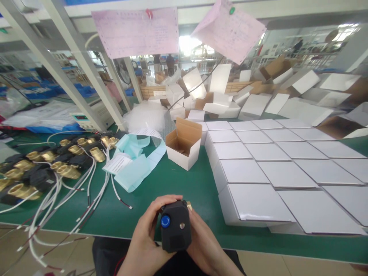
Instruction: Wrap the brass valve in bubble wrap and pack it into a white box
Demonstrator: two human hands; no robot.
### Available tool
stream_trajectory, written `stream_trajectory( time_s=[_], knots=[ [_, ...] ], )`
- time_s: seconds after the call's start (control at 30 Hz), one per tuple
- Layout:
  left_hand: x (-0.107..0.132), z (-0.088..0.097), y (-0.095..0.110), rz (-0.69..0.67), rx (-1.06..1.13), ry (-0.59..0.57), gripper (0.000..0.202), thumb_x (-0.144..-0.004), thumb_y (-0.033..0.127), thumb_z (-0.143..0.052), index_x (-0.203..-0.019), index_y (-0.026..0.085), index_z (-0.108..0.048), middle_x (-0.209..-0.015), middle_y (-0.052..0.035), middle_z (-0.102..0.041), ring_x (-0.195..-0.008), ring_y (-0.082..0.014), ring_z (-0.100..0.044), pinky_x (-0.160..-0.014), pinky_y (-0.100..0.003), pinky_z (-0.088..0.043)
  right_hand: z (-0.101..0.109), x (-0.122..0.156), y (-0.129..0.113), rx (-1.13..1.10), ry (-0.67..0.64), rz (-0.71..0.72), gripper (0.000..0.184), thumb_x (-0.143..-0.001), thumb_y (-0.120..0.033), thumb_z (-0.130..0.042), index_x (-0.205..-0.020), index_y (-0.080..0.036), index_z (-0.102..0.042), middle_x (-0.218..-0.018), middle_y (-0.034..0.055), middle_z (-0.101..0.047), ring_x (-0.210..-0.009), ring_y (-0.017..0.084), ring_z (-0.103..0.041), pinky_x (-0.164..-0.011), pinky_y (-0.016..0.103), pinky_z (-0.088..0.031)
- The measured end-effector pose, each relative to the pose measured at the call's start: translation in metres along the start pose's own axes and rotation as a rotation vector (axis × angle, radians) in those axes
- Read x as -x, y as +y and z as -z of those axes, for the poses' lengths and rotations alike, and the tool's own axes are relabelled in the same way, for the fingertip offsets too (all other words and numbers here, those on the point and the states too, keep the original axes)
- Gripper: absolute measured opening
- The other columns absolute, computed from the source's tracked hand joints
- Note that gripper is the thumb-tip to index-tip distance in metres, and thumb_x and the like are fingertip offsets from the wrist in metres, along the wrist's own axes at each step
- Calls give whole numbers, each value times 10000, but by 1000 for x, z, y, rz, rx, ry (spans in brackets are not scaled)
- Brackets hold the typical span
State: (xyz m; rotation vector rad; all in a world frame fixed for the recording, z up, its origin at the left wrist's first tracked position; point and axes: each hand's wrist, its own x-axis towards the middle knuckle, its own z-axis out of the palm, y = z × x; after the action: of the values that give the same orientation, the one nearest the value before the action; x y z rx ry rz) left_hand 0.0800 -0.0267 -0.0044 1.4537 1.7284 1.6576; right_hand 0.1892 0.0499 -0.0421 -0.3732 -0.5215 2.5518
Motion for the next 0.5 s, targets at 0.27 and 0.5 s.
stream_trajectory(
  time_s=[0.27,0.5],
  knots=[
    [1,0,1,25,-20,14,628,-667,28,-761,-1202,333,-638,-1225,-13,-719,-1133,-207,-690,-1003,-269,-552,-1,0,-1,12,7,-30,377,-832,-523,-784,-1075,-235,-766,-1087,33,-769,-1042,168,-675,-965,292,-503],
    [4,0,-3,26,-17,3,618,-683,46,-765,-1219,318,-620,-1248,-33,-703,-1161,-220,-678,-1010,-283,-553,1,0,2,20,-10,-24,394,-845,-526,-767,-1102,-227,-751,-1156,64,-757,-1103,205,-672,-1022,348,-496]
  ],
)
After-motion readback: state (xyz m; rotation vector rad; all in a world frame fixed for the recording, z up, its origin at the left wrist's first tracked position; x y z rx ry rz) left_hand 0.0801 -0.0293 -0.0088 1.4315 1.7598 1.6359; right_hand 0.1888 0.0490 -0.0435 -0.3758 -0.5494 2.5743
